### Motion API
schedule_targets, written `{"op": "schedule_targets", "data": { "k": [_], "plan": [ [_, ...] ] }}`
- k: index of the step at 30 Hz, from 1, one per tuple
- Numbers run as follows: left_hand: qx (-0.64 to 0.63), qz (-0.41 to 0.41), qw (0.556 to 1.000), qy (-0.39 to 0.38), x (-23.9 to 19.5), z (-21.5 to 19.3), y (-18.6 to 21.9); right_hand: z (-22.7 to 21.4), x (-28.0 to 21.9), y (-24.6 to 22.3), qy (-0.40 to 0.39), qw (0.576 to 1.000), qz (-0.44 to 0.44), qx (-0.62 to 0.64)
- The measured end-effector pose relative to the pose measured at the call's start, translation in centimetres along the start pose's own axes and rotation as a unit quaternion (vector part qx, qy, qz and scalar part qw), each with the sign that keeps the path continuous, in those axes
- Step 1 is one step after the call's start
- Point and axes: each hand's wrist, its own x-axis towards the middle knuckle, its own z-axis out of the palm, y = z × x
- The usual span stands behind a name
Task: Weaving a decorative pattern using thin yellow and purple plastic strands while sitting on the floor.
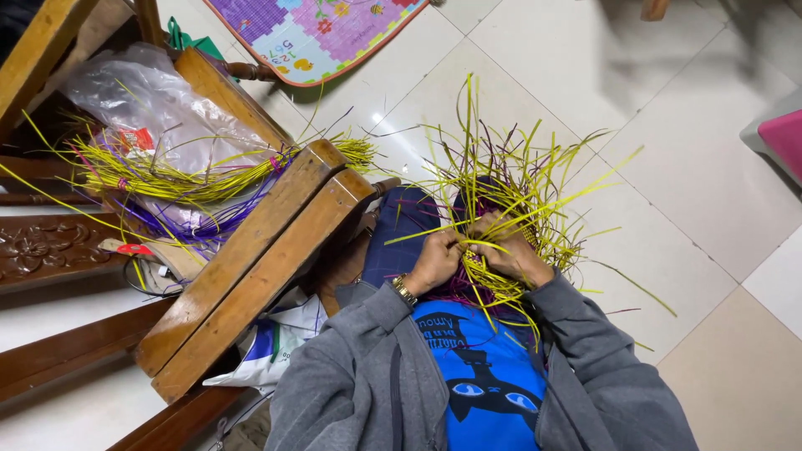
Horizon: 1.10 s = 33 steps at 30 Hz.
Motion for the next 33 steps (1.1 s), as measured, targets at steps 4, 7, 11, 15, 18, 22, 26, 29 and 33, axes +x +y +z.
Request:
{"op": "schedule_targets", "data": {
  "k": [4,7,11,15,18,22,26,29,33],
  "plan": [
    [0.003,-0.006,1.000,-0.011,0.3,-0.4,1.7,-0.2,-0.2,-1.5,0.024,0.998,0.024,0.046],
    [-0.047,-0.077,0.996,-0.024,0.3,-0.3,1.8,0.2,-0.6,-2.0,0.060,0.994,0.044,0.083],
    [-0.197,-0.218,0.955,0.033,0.4,0.4,1.4,-0.1,-1.6,-3.1,0.029,0.996,0.038,0.077],
    [-0.187,-0.209,0.959,0.029,0.2,0.9,-0.5,1.8,-2.3,0.3,0.081,0.996,-0.005,-0.036],
    [-0.192,-0.217,0.957,0.030,0.0,0.6,0.2,0.8,-2.1,0.4,0.080,0.995,-0.053,0.001],
    [-0.166,-0.230,0.958,0.042,0.0,0.7,0.5,1.1,-2.8,0.9,0.073,0.992,-0.097,-0.033],
    [-0.122,-0.200,0.972,0.013,0.1,0.2,1.4,0.5,-2.9,-0.1,0.060,0.989,-0.047,0.129],
    [-0.102,-0.188,0.977,-0.006,0.2,0.0,2.1,0.3,-2.5,-0.5,0.075,0.989,-0.037,0.125],
    [-0.085,-0.147,0.985,-0.021,0.0,0.2,1.5,0.0,-1.7,-1.9,0.066,0.994,-0.021,0.079]
  ]
}}
